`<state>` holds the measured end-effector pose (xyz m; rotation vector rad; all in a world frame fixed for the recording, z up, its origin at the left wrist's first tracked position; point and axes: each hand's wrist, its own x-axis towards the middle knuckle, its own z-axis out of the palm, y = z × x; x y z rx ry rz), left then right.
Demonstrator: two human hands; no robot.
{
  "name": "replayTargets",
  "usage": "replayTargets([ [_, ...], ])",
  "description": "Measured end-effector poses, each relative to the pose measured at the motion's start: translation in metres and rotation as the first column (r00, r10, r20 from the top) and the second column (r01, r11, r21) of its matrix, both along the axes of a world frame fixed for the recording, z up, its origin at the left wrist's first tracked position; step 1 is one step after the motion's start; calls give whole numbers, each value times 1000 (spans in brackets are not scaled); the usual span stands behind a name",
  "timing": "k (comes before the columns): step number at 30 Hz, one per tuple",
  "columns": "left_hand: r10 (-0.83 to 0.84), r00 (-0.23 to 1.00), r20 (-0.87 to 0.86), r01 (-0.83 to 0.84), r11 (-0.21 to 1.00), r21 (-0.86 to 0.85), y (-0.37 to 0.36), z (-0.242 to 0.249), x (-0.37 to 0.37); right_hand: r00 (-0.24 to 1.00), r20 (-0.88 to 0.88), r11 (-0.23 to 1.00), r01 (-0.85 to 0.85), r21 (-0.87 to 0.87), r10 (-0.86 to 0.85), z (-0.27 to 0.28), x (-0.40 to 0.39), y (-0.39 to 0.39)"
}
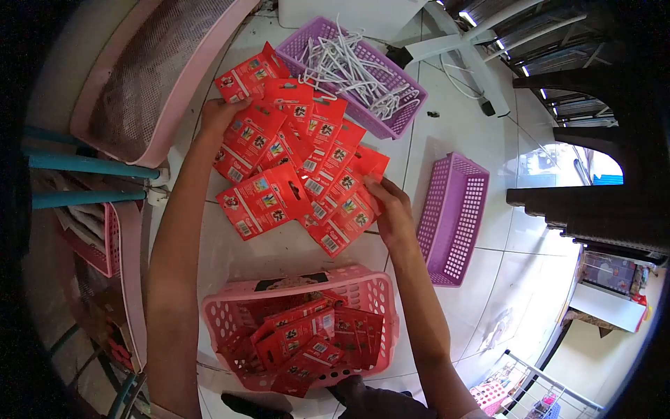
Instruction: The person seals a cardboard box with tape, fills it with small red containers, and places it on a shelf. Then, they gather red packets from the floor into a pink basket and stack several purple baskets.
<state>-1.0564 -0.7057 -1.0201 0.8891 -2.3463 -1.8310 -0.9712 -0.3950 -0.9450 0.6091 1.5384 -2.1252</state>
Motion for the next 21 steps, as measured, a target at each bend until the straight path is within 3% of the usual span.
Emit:
replayTargets([
  [3, -4, 991, 131, -1, 999, 40, 14, 6, 4, 999, -37, 997, 31, 73, -28, 1, 1, -20],
  [5, 1, 1000, 20, -4, 985, 171, 28, 9, 10, 999, -33, 997, 3, 72, 0, 9, 0, -35],
  [7, -4, 998, -63, 12, 991, 132, 44, 17, 19, 999, -34, 997, -30, 74, 33, 8, -3, -45],
  [10, 74, 993, -87, -89, 978, -187, 58, 23, 30, 997, -53, 994, -44, 97, 49, 1, -7, -55],
  [13, 48, 998, -32, -56, 947, -317, 69, 34, 48, 999, -36, 995, 31, 90, -28, 2, -7, -70],
  [21, 116, 993, -29, -120, 942, -314, 76, 55, 84, 961, -167, 964, 188, -187, -220, -14, 15, -98],
])
